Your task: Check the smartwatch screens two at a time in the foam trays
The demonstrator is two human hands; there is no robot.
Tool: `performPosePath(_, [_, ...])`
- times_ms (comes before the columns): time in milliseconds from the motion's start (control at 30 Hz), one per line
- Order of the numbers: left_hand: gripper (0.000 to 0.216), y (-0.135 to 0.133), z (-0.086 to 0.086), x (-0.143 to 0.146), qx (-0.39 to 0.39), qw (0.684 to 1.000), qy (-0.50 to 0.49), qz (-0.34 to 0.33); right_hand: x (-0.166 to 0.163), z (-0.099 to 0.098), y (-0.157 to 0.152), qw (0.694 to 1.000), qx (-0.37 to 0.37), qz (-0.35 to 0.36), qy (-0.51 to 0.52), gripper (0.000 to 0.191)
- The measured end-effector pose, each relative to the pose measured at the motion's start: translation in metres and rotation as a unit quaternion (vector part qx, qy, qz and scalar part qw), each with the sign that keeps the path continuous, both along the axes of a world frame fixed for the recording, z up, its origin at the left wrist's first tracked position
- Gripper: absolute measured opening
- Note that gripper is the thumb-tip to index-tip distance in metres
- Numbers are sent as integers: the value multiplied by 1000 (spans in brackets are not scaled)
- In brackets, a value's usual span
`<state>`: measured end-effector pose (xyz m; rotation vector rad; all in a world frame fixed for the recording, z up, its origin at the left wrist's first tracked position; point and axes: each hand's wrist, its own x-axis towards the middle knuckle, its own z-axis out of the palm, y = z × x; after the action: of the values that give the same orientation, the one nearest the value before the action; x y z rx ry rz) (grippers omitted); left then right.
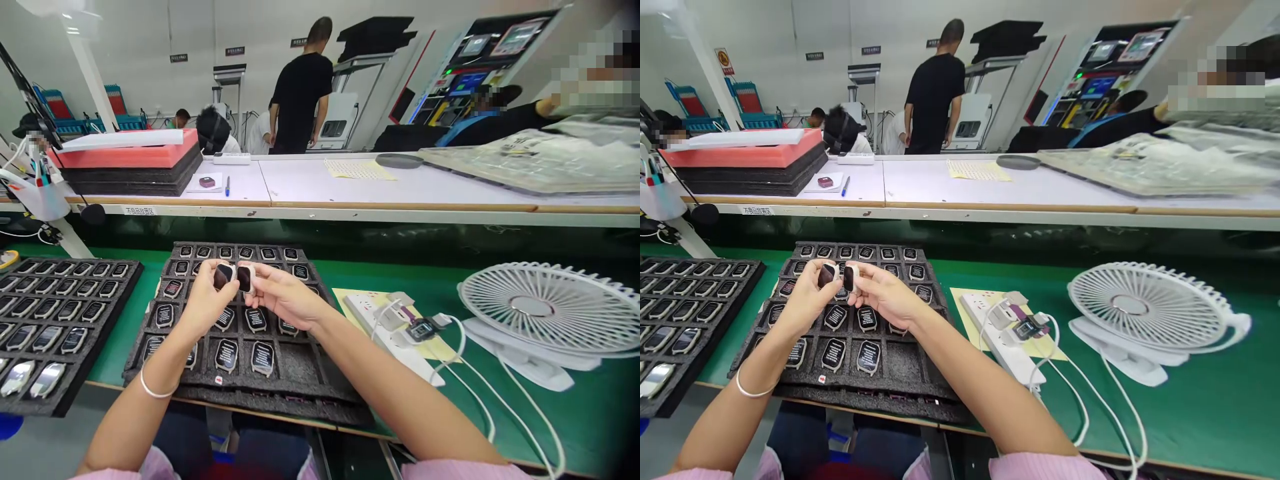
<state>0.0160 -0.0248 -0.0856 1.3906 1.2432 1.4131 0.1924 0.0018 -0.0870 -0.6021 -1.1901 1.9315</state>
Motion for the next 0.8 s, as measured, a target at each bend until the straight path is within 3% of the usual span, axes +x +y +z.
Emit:
performPosePath(233, [31, 1, -17, 4, 26, 994, 92, 52, 3, -26, 4, 1000, 3, -16, 15, 47])
performPosePath(500, [38, -1, -31, 7, -12, 999, 30, 12, 5, -32, 2, 998, -18, 16, 50, 50])
performPosePath(800, [36, -3, -33, 7, 1, 999, 42, 32, 8, -36, 1, 996, -18, 44, 74, 48])
